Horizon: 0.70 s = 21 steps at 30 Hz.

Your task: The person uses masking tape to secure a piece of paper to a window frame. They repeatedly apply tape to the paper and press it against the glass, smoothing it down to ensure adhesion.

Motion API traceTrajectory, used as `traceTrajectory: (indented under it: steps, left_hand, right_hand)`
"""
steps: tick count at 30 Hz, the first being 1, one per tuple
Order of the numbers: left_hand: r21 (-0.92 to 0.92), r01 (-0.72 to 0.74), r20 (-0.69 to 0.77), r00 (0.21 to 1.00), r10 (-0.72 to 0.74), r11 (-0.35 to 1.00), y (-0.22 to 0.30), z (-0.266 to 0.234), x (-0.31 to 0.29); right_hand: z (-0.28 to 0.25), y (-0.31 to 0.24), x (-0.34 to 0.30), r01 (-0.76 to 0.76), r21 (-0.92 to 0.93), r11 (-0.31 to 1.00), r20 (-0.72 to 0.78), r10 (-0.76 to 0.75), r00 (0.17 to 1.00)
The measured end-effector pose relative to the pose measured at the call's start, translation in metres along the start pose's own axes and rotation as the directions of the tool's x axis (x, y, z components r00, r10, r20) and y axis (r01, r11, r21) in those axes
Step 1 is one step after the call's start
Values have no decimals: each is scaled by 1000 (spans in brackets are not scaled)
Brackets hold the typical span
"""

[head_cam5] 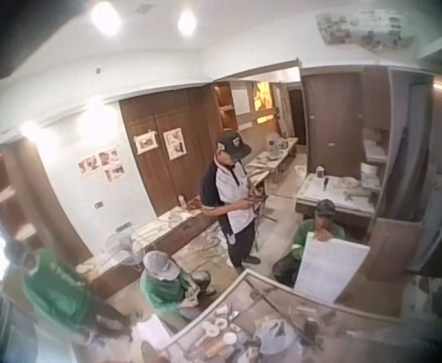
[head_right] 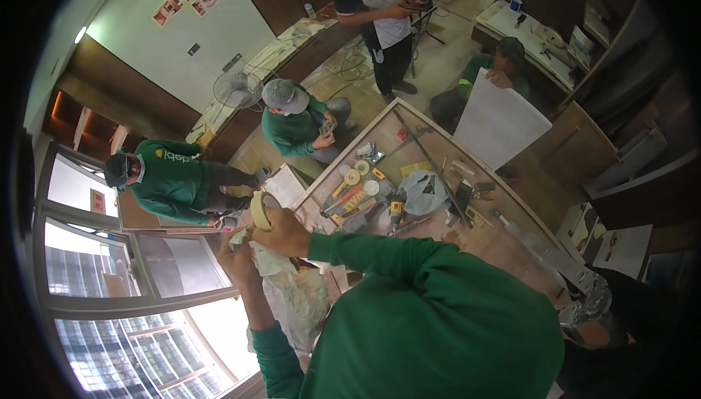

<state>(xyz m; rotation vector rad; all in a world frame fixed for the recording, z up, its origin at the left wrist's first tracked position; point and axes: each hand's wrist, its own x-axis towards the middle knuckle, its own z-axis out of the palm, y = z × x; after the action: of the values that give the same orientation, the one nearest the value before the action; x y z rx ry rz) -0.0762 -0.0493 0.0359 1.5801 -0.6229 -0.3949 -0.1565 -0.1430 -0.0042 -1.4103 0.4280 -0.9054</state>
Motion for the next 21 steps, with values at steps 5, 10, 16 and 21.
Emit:
traceTrajectory:
  steps: [5, 10, 16, 21]
  left_hand:
    - [19, -30, -123, 992, 32, 999, -19, -3, 1]
    - [73, -45, -258, 964, 63, 996, -38, -8, 1]
    - [15, 23, -276, 961, -18, 1000, -45, -11, 5]
    - [-178, 241, 18, 970, -242, 954, -44, -38, 16]
  right_hand:
    - [11, 3, 0, -67, -64, 996, -4, 67, 998]
    - [23, 6, -2, -7, -77, 997, -47, 3, 999]
    - [32, 21, 2, 45, -156, 987, -58, -54, 997]
    - [27, 27, 2, -14, -140, 990, -8, 13, 1000]
